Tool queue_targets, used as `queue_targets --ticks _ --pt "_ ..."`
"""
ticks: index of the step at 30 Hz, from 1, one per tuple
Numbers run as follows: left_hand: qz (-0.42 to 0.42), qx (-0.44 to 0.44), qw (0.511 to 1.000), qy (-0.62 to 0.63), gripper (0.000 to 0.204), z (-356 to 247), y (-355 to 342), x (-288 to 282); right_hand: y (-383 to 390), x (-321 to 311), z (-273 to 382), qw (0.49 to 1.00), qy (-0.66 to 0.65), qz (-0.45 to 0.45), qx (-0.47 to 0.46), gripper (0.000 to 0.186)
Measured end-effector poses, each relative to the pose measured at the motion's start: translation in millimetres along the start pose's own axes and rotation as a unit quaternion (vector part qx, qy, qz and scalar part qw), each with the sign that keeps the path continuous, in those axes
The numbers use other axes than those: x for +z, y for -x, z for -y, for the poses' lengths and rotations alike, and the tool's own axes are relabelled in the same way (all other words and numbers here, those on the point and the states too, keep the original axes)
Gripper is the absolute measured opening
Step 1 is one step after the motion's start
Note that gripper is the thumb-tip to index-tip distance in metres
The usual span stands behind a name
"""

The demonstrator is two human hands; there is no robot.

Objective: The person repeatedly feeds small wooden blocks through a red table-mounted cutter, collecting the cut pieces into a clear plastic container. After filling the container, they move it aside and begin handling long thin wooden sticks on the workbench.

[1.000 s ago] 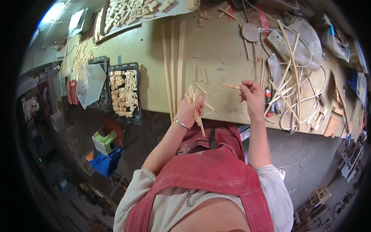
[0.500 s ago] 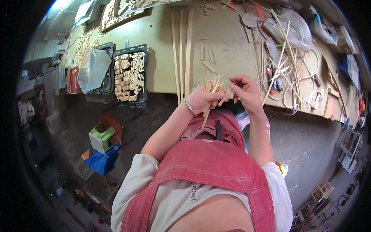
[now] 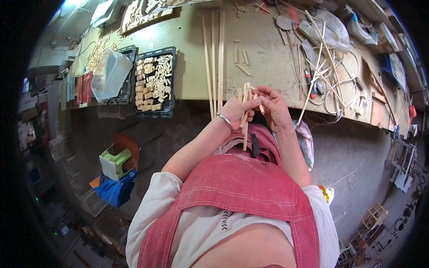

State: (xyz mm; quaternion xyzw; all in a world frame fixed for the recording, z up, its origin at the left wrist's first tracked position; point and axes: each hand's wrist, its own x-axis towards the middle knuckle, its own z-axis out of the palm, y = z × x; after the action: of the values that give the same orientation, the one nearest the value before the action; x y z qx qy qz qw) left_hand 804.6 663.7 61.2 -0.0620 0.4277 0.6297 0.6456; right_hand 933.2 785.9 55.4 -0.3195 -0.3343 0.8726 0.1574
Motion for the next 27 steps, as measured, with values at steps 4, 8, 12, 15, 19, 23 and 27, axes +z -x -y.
queue_targets --ticks 4,8,12,15,19,23,27 --pt "-0.009 0.116 0.982 -0.147 0.024 4.0 6.0 -7.7 12.4 2.1 -13.8 0.997 0.056 -0.046 -0.033 0.032" --pt "0.005 0.157 0.971 -0.178 0.025 1.8 23.9 1.6 33.2 2.9 -3.3 0.99 0.126 0.001 -0.068 0.022" --pt "0.015 0.188 0.969 -0.162 0.027 1.6 31.3 10.2 41.0 7.1 5.8 0.989 0.076 0.059 -0.109 0.022" --pt "0.001 0.211 0.961 -0.18 0.027 -7.1 33.9 22.9 38.2 5.2 6.3 0.988 0.025 0.091 -0.123 0.02" --pt "0.005 0.246 0.954 -0.169 0.025 -11.4 31.1 30.6 33.9 12.1 14.4 0.987 0.0 0.108 -0.117 0.017" --pt "0.016 0.239 0.967 -0.086 0.025 -5.9 18.2 27.5 18.7 -6.6 11.5 0.988 0.073 0.098 -0.096 0.019" --pt "-0.062 0.195 0.975 -0.084 0.022 -3.7 -6.6 15.9 13.5 -4.2 14.1 0.966 0.244 0.033 -0.075 0.035"
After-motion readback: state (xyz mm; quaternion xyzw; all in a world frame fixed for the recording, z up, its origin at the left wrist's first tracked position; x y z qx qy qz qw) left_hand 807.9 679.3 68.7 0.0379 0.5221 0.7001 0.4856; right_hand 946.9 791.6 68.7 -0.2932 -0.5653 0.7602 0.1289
